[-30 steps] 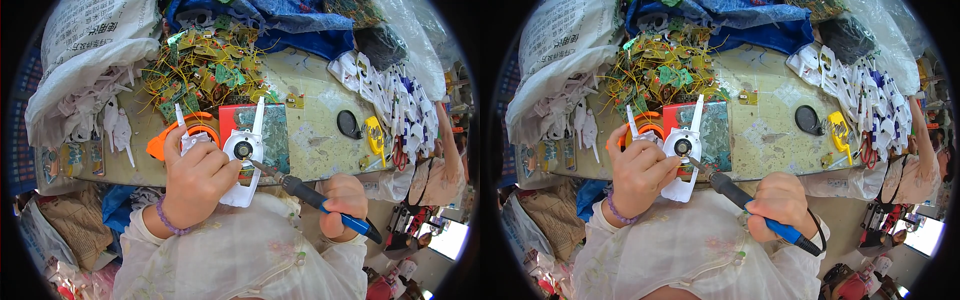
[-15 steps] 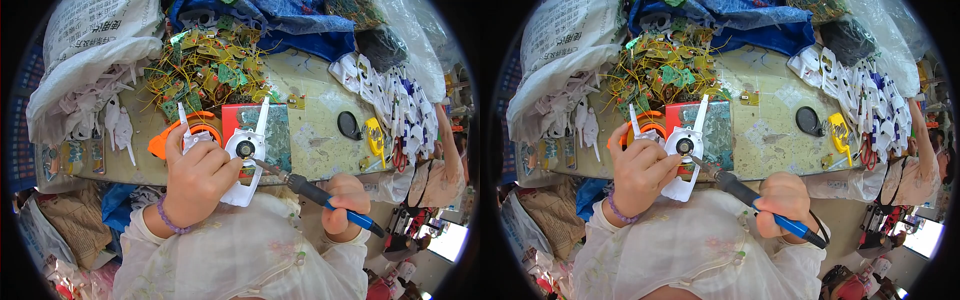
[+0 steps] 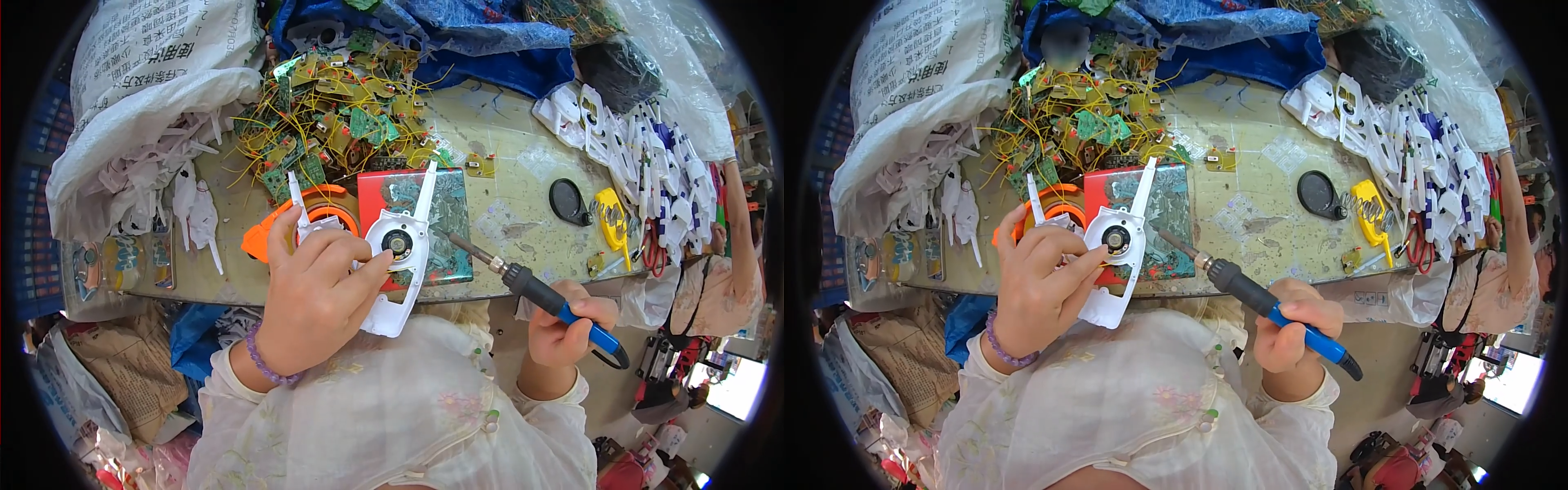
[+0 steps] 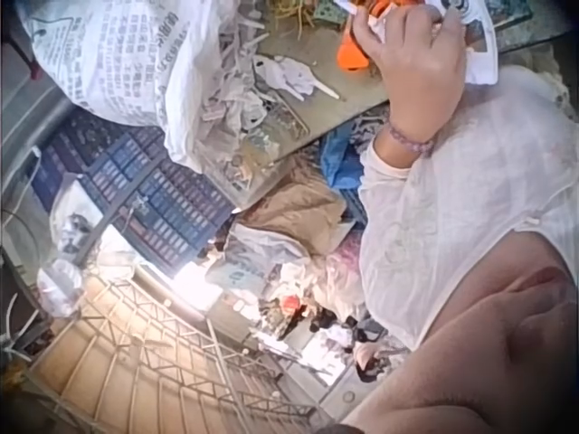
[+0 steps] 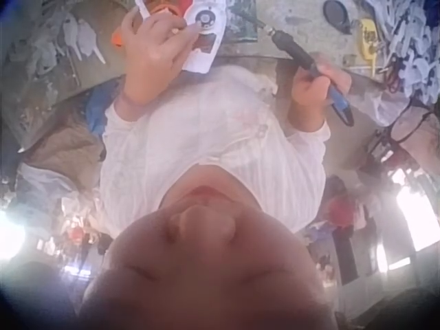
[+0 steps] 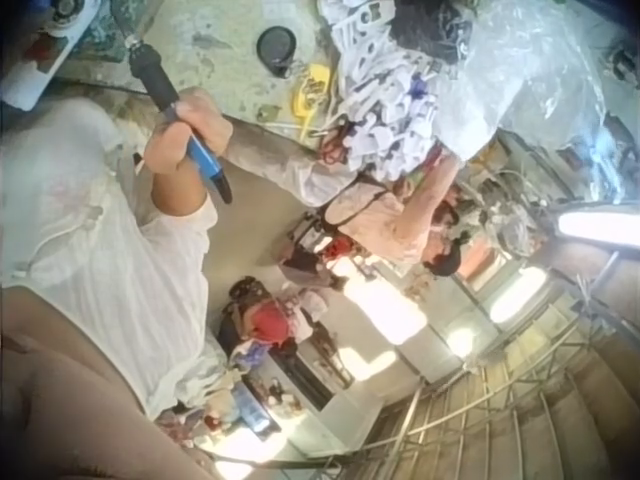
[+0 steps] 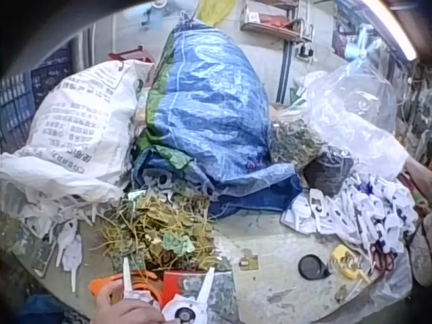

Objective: Soldering small circuit boards and assembling plastic toy components at an industrial workbench.

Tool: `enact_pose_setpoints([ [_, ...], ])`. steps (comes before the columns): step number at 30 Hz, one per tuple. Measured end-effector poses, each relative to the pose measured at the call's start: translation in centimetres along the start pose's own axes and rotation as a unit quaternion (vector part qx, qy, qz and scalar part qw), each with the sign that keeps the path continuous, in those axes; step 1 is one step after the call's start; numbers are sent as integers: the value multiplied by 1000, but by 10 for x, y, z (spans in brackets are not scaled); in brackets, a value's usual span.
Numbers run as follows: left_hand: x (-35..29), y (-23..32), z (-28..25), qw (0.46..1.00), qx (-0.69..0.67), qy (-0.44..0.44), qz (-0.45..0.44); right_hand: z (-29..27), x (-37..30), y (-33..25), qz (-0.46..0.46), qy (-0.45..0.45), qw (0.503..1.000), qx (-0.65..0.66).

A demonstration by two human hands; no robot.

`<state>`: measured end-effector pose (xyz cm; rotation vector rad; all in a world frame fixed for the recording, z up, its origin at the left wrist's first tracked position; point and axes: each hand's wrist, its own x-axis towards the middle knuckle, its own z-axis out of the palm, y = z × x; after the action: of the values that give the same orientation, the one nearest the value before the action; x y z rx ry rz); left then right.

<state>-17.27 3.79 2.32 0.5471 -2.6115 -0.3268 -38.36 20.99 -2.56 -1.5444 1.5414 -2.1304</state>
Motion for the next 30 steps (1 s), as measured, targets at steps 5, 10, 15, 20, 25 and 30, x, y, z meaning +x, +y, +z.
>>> enact_pose_setpoints([
  [5,-7,-9,2,999,-30,-2,11,3,-2,1,10,37,999,4],
  [10,-7,-8,3,996,-48,71,0,4,-4,2,6,44,999,2],
  [15,-5,-4,8,997,-34,70,-11,4,-6,-2,1,46,999,8],
  [20,-1,1,13,997,-17,68,-25,3,-12,-7,-22,2,1000,-12],
  [25,2,3,15,998,-1,53,-16,3,-2,-10,-54,-65,996,-20],
  [30,2,4,15,999,9,50,-13,1,2,-9,-75,-130,989,-10],
])
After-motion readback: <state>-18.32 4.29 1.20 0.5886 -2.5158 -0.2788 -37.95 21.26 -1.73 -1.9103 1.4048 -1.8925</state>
